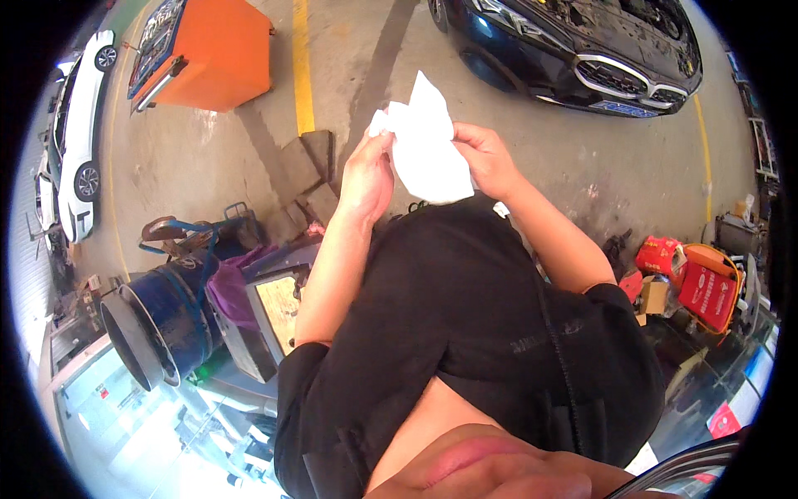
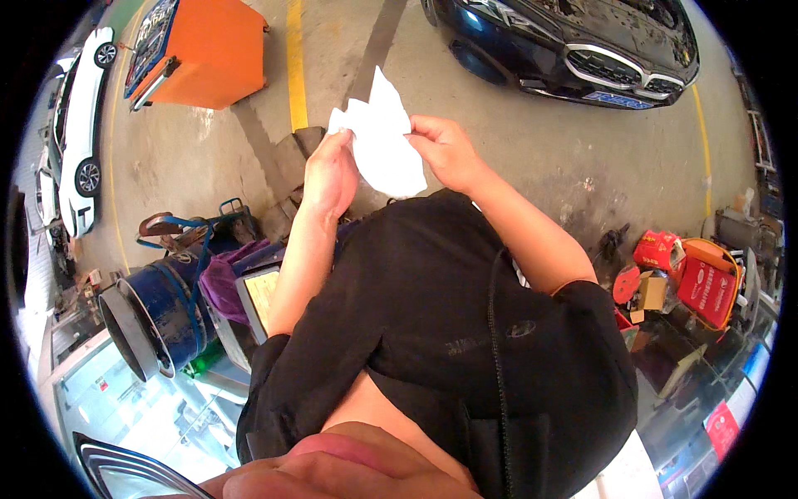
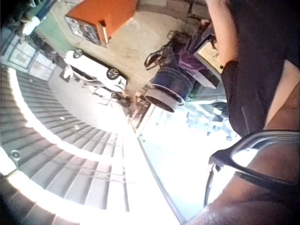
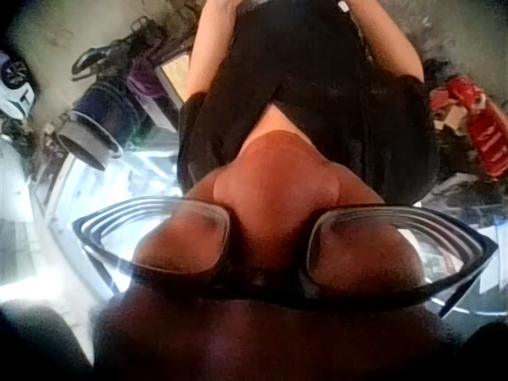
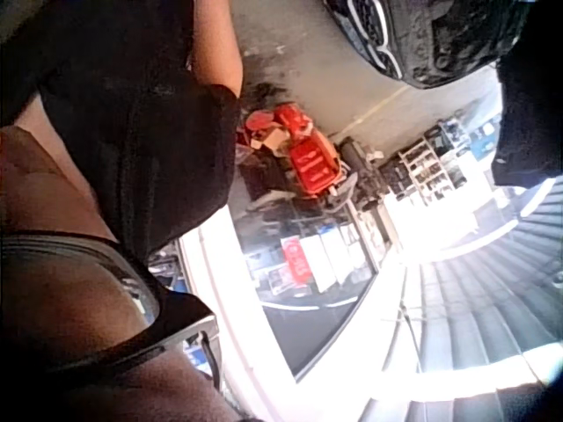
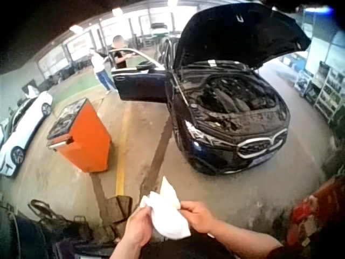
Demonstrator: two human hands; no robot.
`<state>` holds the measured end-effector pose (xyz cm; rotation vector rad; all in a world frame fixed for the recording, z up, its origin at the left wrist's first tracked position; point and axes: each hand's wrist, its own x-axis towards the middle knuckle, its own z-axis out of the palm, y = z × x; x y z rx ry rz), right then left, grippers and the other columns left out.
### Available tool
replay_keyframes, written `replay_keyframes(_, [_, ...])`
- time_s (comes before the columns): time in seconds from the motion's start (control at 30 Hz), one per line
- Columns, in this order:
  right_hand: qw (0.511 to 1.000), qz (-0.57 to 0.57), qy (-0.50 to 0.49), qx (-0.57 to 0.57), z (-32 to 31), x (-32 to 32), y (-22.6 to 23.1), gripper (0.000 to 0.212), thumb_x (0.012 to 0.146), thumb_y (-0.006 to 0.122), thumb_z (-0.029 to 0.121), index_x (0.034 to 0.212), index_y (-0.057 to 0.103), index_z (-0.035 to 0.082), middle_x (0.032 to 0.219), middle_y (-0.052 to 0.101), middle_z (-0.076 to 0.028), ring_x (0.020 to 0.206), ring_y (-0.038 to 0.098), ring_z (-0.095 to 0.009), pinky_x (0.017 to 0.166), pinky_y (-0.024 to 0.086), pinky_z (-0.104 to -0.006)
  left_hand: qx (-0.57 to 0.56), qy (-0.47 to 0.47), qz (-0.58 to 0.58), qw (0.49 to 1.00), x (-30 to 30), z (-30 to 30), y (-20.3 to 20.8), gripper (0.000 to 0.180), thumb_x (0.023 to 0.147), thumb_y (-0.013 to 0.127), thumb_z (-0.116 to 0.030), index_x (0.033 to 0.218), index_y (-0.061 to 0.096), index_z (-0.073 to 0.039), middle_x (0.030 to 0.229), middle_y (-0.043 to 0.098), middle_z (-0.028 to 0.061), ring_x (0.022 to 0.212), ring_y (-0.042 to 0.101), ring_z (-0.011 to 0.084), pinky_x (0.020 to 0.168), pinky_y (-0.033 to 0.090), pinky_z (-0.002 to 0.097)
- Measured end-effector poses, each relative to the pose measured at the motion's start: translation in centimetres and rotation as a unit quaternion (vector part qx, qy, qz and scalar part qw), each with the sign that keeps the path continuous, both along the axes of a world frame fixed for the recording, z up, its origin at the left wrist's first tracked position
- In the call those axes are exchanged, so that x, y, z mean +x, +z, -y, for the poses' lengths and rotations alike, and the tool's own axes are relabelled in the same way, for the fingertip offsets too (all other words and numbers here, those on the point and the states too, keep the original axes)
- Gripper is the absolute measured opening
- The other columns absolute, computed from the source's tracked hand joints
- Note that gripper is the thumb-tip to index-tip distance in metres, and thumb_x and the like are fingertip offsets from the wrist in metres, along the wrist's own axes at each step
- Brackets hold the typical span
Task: The person works on a car engine with the hood open, removes a cap, retrieves a wrench from a toolbox, and uses it on the engine. They then pour a liquid into a container and wipe their hands with a cloth.
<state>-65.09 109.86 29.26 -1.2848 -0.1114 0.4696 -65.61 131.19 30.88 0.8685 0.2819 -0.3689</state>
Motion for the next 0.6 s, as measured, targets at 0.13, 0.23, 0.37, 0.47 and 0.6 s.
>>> replay_keyframes(0.13, [0.999, -0.009, 0.02, 0.034, 1.3, 0.2, -1.6, 0.03, 0.103, 0.055, 0.016, 0.122, 0.069, -0.003, 0.109, 0.073, -0.003, 0.097, 0.067, -0.01, 0.087, 0.053, -0.0276, -0.101, -0.04, -0.054, 0.993, 0.6, 1.7, 0.5, 0.045, 0.104, 0.051, -0.022, 0.141, 0.049, 0.004, 0.141, 0.058, 0.0151, 0.133, 0.053, 0.0288, 0.116, 0.037, 0.0447])
replay_keyframes(0.23, [1.0, 0.006, 0.026, -0.007, 2.9, 0.2, -2.8, 0.033, 0.105, 0.056, 0.02, 0.125, 0.068, -0.003, 0.112, 0.074, -0.005, 0.099, 0.068, -0.011, 0.088, 0.054, -0.0282, -0.122, -0.034, -0.061, 0.99, 0.8, 2.6, -0.2, 0.047, 0.103, 0.053, -0.022, 0.142, 0.05, 0.004, 0.141, 0.059, 0.0154, 0.132, 0.054, 0.0298, 0.116, 0.039, 0.045])
replay_keyframes(0.37, [0.998, -0.051, 0.02, -0.024, 6.3, 0.4, -2.2, 0.032, 0.102, 0.058, 0.022, 0.119, 0.069, -0.004, 0.109, 0.075, -0.009, 0.097, 0.07, -0.015, 0.087, 0.055, -0.0318, -0.056, -0.005, -0.041, 0.998, 1.1, 2.7, -1.5, 0.038, 0.101, 0.057, -0.014, 0.132, 0.058, 0.008, 0.129, 0.067, 0.0147, 0.12, 0.063, 0.0269, 0.108, 0.046, 0.0429])
replay_keyframes(0.47, [0.987, -0.049, 0.01, -0.155, 11.5, 0.0, -3.7, 0.028, 0.1, 0.061, 0.023, 0.116, 0.07, 0.002, 0.108, 0.075, -0.01, 0.099, 0.071, -0.021, 0.087, 0.057, -0.0376, 0.086, 0.028, -0.015, 0.996, 0.7, 3.0, -0.7, 0.031, 0.101, 0.058, -0.008, 0.127, 0.061, 0.009, 0.12, 0.071, 0.0124, 0.11, 0.067, 0.0225, 0.101, 0.05, 0.0378])
replay_keyframes(0.6, [0.855, 0.072, 0.146, -0.492, 17.2, -4.3, -9.4, 0.023, 0.092, 0.069, 0.024, 0.111, 0.072, 0.01, 0.11, 0.073, -0.011, 0.107, 0.069, -0.031, 0.092, 0.055, -0.0409, 0.367, 0.032, 0.024, 0.929, -0.4, 1.5, -0.6, 0.035, 0.102, 0.061, -0.004, 0.135, 0.06, 0.008, 0.116, 0.07, 0.0112, 0.105, 0.066, 0.0155, 0.093, 0.051, 0.0301])
